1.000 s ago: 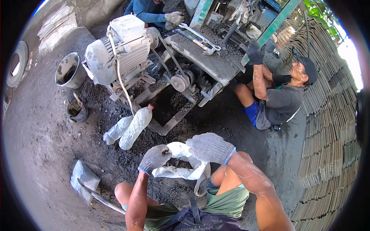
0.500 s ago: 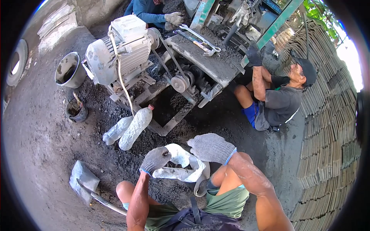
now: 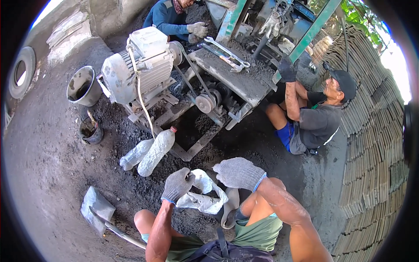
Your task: Repairing or maintaining a mechanical motor and industrial assembly.
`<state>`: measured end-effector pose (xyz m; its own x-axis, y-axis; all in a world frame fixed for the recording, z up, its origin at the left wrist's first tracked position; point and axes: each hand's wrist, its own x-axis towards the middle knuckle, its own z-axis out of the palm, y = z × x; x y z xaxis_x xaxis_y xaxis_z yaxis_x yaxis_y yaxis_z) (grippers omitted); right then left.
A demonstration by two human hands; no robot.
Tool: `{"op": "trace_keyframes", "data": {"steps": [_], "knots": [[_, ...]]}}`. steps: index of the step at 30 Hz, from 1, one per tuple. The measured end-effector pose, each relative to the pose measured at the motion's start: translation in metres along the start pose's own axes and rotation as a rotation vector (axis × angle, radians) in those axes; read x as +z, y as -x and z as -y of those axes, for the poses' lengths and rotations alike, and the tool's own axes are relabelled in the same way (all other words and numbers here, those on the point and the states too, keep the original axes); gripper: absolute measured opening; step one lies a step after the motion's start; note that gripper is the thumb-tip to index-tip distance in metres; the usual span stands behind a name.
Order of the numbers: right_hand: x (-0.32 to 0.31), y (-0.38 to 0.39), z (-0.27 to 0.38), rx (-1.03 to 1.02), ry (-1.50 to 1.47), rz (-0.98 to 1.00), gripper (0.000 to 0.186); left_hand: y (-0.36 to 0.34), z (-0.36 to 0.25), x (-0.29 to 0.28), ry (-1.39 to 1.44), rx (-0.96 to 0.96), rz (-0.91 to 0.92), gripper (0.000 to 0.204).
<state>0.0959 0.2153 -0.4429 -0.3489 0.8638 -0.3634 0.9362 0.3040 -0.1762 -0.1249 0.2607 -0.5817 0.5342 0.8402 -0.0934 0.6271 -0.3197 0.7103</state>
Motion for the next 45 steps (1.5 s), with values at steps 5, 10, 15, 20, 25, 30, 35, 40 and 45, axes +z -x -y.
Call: {"op": "trace_keyframes", "data": {"steps": [5,10,15,20,25,30,35,40,45], "knots": [[-0.001,-0.003,0.003,-0.019,0.004,0.036,0.028,-0.001,-0.003,-0.005,0.157,0.001,-0.227,0.032],[0.004,-0.004,0.004,-0.070,-0.003,0.043,0.023,-0.006,0.005,-0.002,0.194,-0.079,-0.262,0.030],[0.002,-0.007,0.022,-0.042,0.021,0.169,0.019,-0.012,0.014,0.007,0.136,-0.091,-0.210,0.031],[0.017,-0.007,0.022,-0.124,0.034,0.095,0.020,-0.013,0.014,0.007,0.140,-0.095,-0.197,0.034],[0.017,-0.006,0.022,-0.132,0.012,0.064,0.018,-0.017,0.016,0.004,0.210,-0.144,-0.157,0.036],[0.012,-0.005,0.024,-0.147,0.016,0.068,0.018,-0.023,0.025,0.006,0.258,-0.159,-0.148,0.039],[0.018,-0.005,0.022,-0.150,0.021,0.045,0.018,-0.029,0.032,0.013,0.270,-0.172,-0.118,0.048],[0.020,-0.004,0.021,-0.139,0.040,0.052,0.017,-0.031,0.037,0.019,0.218,-0.201,-0.116,0.049],[0.016,-0.004,0.020,-0.150,0.037,0.049,0.018,-0.036,0.044,0.024,0.160,-0.237,-0.064,0.051]]}}
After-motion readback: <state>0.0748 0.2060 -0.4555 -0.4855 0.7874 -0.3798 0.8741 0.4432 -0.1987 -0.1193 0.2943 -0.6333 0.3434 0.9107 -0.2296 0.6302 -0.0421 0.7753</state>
